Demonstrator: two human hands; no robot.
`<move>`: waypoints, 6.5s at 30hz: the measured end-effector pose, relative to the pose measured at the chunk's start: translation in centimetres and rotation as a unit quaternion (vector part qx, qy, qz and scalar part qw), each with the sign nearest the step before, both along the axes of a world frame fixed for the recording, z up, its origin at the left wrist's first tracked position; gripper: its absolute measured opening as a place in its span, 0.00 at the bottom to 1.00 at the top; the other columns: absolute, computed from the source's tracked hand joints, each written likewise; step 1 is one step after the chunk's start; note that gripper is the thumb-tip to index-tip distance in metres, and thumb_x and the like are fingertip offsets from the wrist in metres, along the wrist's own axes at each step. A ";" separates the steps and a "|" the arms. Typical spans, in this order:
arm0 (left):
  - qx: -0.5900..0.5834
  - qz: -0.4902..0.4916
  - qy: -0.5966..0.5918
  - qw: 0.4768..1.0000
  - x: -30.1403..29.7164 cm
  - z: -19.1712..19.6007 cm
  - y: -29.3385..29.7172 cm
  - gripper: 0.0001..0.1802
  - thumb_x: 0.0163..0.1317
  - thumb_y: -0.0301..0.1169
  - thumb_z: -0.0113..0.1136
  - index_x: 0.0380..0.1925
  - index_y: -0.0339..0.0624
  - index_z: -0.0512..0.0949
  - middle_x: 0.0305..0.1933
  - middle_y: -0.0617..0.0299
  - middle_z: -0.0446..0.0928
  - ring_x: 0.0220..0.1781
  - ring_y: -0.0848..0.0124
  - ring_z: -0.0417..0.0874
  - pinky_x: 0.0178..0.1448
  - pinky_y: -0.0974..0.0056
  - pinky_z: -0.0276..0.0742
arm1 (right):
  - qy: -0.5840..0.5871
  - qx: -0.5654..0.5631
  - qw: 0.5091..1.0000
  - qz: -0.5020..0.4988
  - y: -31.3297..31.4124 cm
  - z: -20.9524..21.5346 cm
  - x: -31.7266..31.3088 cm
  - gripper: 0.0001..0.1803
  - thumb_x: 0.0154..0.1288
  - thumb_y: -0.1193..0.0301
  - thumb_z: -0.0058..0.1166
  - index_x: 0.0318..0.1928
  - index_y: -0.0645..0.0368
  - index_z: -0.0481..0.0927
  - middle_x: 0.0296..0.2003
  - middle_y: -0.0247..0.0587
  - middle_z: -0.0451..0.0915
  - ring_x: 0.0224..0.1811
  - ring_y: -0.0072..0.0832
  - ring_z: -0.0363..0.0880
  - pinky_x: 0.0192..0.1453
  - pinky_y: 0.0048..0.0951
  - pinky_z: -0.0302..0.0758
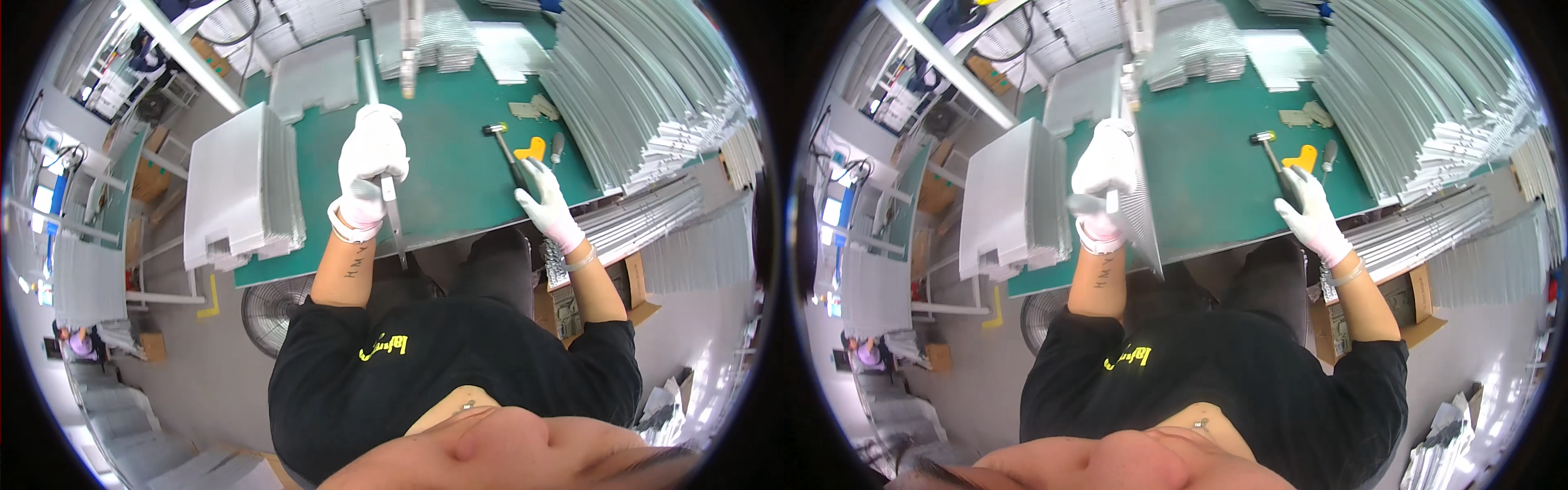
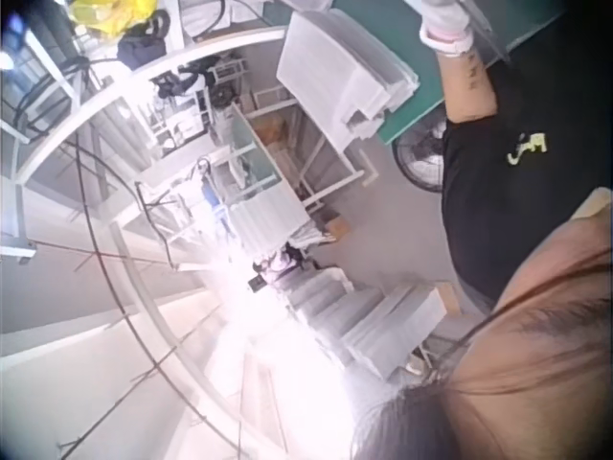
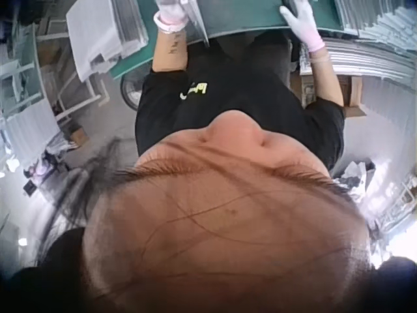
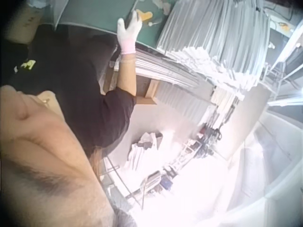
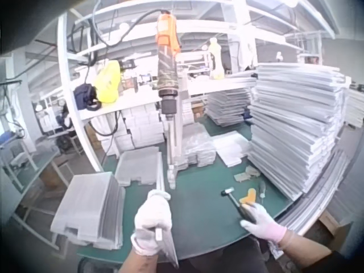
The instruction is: The person assembles air filters by placing a mesh sheet on a workbench, inserting a plastic frame, and securing it with a power drill. They repeat this process for multiple units, stacking completed filters on the table.
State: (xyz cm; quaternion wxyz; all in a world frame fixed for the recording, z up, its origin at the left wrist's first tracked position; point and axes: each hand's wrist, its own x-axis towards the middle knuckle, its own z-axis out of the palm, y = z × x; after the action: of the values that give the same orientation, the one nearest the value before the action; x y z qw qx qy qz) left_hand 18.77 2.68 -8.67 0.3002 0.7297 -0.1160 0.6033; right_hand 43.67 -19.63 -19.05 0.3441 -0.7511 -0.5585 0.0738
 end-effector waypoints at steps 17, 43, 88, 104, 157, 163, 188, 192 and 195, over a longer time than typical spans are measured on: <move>-0.154 -0.586 -0.123 0.786 0.7 0.0 -0.8 0.50 0.70 0.72 0.13 0.21 0.50 0.80 0.27 0.65 0.76 0.43 0.64 0.74 0.67 0.49 0.59 | 0.350 0.197 0.914 -0.050 -2.3 -2.0 -0.1 0.31 0.74 0.70 0.55 0.71 0.71 0.63 0.61 0.45 0.74 0.61 0.27 0.73 0.68 0.29 0.67; -0.201 0.635 0.624 0.408 -21.8 -2.8 3.5 0.49 0.64 0.66 0.48 0.73 0.39 0.63 0.76 0.39 0.60 0.72 0.39 0.67 0.74 0.44 0.65 | -0.262 0.243 0.874 -0.328 -15.3 40.9 24.9 0.17 0.66 0.63 0.54 0.32 0.68 0.82 0.27 0.43 0.82 0.29 0.34 0.80 0.31 0.35 0.75; -0.191 0.497 0.714 0.454 -22.5 7.5 5.7 0.45 0.54 0.58 0.65 0.57 0.24 0.77 0.52 0.35 0.82 0.55 0.46 0.84 0.62 0.56 0.77 | 0.269 -0.039 0.962 -0.040 -7.0 -5.6 -6.3 0.15 0.69 0.73 0.56 0.53 0.66 0.82 0.35 0.41 0.85 0.32 0.18 0.80 0.39 0.22 0.78; -0.159 0.475 0.738 0.453 -22.5 6.5 5.1 0.54 0.54 0.67 0.62 0.57 0.19 0.73 0.49 0.33 0.82 0.55 0.47 0.84 0.63 0.54 0.77 | 0.234 -0.060 0.970 0.000 -6.0 -6.1 -7.1 0.16 0.67 0.71 0.57 0.53 0.65 0.82 0.38 0.45 0.86 0.35 0.26 0.84 0.43 0.27 0.80; -0.054 0.379 0.633 0.673 -7.1 -15.3 5.1 0.44 0.64 0.58 0.54 0.74 0.44 0.63 0.79 0.45 0.55 0.82 0.49 0.52 0.81 0.41 0.39 | -0.034 -0.118 0.987 -0.105 49.7 -3.3 -13.5 0.31 0.64 0.57 0.55 0.66 0.53 0.71 0.67 0.53 0.67 0.71 0.47 0.65 0.73 0.50 0.63; -0.067 0.372 0.621 0.686 -7.5 -15.5 5.4 0.43 0.65 0.58 0.53 0.73 0.43 0.63 0.79 0.44 0.56 0.81 0.48 0.52 0.81 0.38 0.38 | -0.040 -0.183 0.968 -0.169 50.1 -0.5 -14.8 0.30 0.59 0.62 0.58 0.64 0.49 0.73 0.64 0.48 0.70 0.70 0.43 0.65 0.73 0.49 0.61; -0.290 0.239 0.401 0.835 -10.3 -16.2 7.4 0.46 0.67 0.59 0.51 0.75 0.39 0.57 0.80 0.50 0.56 0.81 0.49 0.54 0.83 0.47 0.47 | 0.330 0.327 0.867 0.180 33.7 11.2 -2.9 0.23 0.69 0.74 0.56 0.63 0.66 0.76 0.59 0.42 0.81 0.59 0.25 0.78 0.66 0.27 0.73; -0.545 -0.102 -0.016 0.832 -13.0 -16.7 5.1 0.50 0.71 0.65 0.45 0.77 0.36 0.51 0.74 0.40 0.62 0.73 0.50 0.68 0.78 0.52 0.61 | 0.392 0.226 0.885 0.112 20.8 5.6 -4.0 0.25 0.71 0.73 0.56 0.66 0.67 0.72 0.60 0.44 0.79 0.62 0.29 0.76 0.68 0.29 0.71; -0.575 -0.055 0.111 0.809 -12.3 -12.6 0.2 0.52 0.67 0.54 0.63 0.77 0.35 0.49 0.65 0.40 0.73 0.56 0.58 0.82 0.63 0.59 0.79 | 0.427 0.155 0.888 0.066 11.9 -0.5 -7.2 0.22 0.68 0.79 0.54 0.62 0.67 0.75 0.59 0.44 0.80 0.58 0.25 0.78 0.64 0.27 0.74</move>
State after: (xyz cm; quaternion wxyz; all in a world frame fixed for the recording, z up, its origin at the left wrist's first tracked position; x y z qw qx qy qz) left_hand 6.46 2.85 -21.27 0.7081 0.4783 0.2461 0.4574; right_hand 36.48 -7.69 -19.55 0.6559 -0.5458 -0.4097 0.3227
